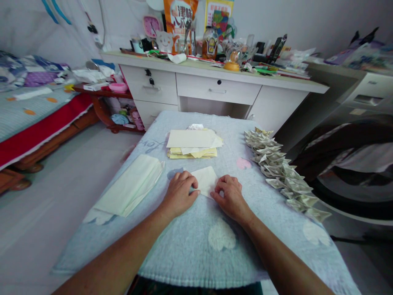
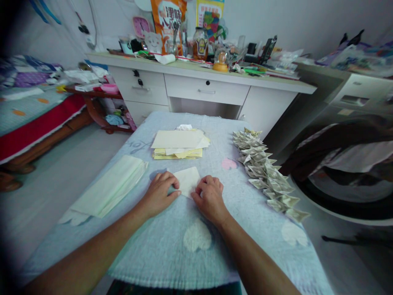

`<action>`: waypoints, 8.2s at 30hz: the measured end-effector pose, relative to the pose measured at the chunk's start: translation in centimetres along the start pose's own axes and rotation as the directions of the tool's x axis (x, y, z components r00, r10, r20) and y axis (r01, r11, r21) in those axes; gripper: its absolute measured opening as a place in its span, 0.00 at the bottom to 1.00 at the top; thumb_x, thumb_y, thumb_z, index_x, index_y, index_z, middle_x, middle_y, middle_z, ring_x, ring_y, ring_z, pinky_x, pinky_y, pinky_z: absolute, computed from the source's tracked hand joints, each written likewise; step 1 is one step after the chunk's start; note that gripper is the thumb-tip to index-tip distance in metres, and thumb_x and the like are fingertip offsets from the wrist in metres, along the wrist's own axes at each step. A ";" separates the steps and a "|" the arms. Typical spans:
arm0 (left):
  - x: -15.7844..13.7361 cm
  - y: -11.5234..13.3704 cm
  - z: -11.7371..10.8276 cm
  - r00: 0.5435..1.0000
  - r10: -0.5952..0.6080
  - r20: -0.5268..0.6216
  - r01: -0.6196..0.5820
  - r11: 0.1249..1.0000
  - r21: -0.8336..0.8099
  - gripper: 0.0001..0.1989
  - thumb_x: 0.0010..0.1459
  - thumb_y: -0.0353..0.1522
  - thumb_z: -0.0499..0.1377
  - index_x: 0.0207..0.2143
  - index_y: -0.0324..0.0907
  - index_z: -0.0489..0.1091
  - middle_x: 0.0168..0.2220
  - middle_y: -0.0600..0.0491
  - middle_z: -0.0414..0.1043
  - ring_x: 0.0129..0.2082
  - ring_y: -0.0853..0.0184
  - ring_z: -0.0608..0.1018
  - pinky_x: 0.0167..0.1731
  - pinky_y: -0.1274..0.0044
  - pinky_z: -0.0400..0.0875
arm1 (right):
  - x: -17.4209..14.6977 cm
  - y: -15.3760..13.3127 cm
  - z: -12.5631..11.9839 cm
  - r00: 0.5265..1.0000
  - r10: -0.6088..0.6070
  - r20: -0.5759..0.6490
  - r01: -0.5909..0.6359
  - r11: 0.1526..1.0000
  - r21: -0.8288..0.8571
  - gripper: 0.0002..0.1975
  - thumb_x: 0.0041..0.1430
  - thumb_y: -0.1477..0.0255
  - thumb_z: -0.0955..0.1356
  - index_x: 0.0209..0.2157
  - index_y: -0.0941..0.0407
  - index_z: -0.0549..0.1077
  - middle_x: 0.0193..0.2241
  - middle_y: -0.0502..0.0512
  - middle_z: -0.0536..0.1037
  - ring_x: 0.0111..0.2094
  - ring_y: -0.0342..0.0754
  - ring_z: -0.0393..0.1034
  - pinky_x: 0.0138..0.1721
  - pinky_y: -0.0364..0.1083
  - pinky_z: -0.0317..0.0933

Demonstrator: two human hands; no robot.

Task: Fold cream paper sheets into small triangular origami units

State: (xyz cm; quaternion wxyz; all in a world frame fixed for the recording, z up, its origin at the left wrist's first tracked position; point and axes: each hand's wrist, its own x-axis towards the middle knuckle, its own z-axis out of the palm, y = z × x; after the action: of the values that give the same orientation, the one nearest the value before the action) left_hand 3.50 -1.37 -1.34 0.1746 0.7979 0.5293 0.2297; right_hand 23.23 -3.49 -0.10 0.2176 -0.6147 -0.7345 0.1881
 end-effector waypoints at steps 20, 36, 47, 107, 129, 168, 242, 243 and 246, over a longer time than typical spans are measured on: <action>0.4 0.0 -0.2 0.999 0.004 0.052 -0.002 0.999 -0.049 0.10 0.53 0.26 0.57 0.35 0.48 0.75 0.38 0.53 0.67 0.41 0.62 0.67 0.44 0.68 0.60 | 0.3 -0.4 1.0 0.997 0.039 -0.061 -0.050 0.982 -0.184 0.06 0.55 0.69 0.67 0.28 0.56 0.71 0.36 0.56 0.68 0.41 0.53 0.58 0.41 0.50 0.50; 0.6 0.0 0.0 0.999 -0.018 0.042 0.020 0.999 -0.035 0.10 0.53 0.27 0.58 0.33 0.48 0.77 0.39 0.52 0.68 0.42 0.61 0.67 0.44 0.67 0.62 | 0.1 -0.7 -1.1 0.834 -0.466 0.296 0.536 0.812 -0.231 0.20 0.62 0.79 0.62 0.54 0.50 0.69 0.39 0.55 0.71 0.40 0.48 0.60 0.41 0.47 0.50; 0.6 -0.1 0.0 0.999 -0.004 0.037 0.006 0.999 -0.044 0.11 0.53 0.27 0.57 0.33 0.49 0.78 0.38 0.52 0.68 0.41 0.61 0.68 0.45 0.66 0.62 | -0.7 -1.4 -2.4 0.820 -0.419 0.390 0.534 0.806 -0.256 0.16 0.61 0.75 0.63 0.50 0.54 0.71 0.43 0.58 0.71 0.44 0.51 0.61 0.43 0.49 0.52; 1.1 0.0 -0.6 0.989 -0.149 -0.022 0.078 0.630 -0.773 0.18 0.56 0.30 0.54 0.50 0.42 0.61 0.34 0.55 0.69 0.32 0.71 0.74 0.33 0.79 0.68 | 2.7 -0.8 -1.7 0.989 0.088 0.117 -0.146 0.625 0.767 0.13 0.49 0.67 0.69 0.37 0.57 0.68 0.29 0.50 0.73 0.28 0.43 0.65 0.28 0.41 0.58; 0.7 -0.2 0.4 0.985 0.167 -0.039 -0.168 0.986 -0.011 0.15 0.56 0.27 0.57 0.46 0.43 0.73 0.41 0.50 0.69 0.44 0.62 0.70 0.48 0.67 0.66 | 1.6 -0.2 1.3 0.941 -0.307 -0.141 0.292 0.949 -0.114 0.10 0.56 0.79 0.66 0.39 0.57 0.75 0.35 0.56 0.72 0.39 0.50 0.63 0.43 0.47 0.57; 0.5 -0.1 0.8 0.985 0.169 -0.018 -0.166 0.978 0.126 0.21 0.57 0.27 0.55 0.53 0.47 0.68 0.43 0.50 0.66 0.43 0.61 0.67 0.47 0.67 0.65 | 0.4 0.0 1.3 0.846 -0.532 0.023 0.521 0.818 -0.243 0.07 0.60 0.78 0.66 0.36 0.57 0.76 0.46 0.58 0.77 0.48 0.51 0.67 0.50 0.51 0.60; 0.5 0.5 0.5 0.990 0.137 0.022 -0.138 0.974 0.178 0.18 0.59 0.36 0.58 0.52 0.49 0.69 0.45 0.51 0.66 0.43 0.60 0.66 0.46 0.68 0.63 | -1.4 -0.5 -2.4 0.906 -0.365 0.215 0.410 0.883 -0.227 0.29 0.47 0.79 0.63 0.54 0.62 0.66 0.41 0.62 0.75 0.49 0.56 0.59 0.52 0.54 0.50; 0.5 0.5 0.5 0.990 0.139 0.022 -0.140 0.973 0.182 0.19 0.58 0.36 0.58 0.52 0.49 0.69 0.45 0.51 0.66 0.43 0.60 0.66 0.46 0.68 0.63 | -1.7 -0.2 -2.6 0.905 -0.367 0.215 0.412 0.883 -0.224 0.29 0.47 0.79 0.63 0.55 0.62 0.65 0.41 0.62 0.75 0.49 0.56 0.59 0.52 0.55 0.50; 0.5 0.6 0.4 0.990 0.139 0.030 -0.142 0.972 0.185 0.19 0.58 0.36 0.59 0.53 0.48 0.69 0.46 0.51 0.66 0.43 0.60 0.66 0.46 0.68 0.63 | -3.0 0.5 -3.3 0.897 -0.382 0.222 0.429 0.873 -0.231 0.32 0.48 0.80 0.63 0.58 0.62 0.62 0.42 0.63 0.75 0.50 0.57 0.58 0.53 0.57 0.50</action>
State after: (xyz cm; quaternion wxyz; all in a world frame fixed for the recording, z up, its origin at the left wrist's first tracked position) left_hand 4.31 -1.14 -1.27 0.0869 0.8481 0.4891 0.1840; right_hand 25.91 -6.28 2.15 0.1018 -0.4524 -0.8818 0.0860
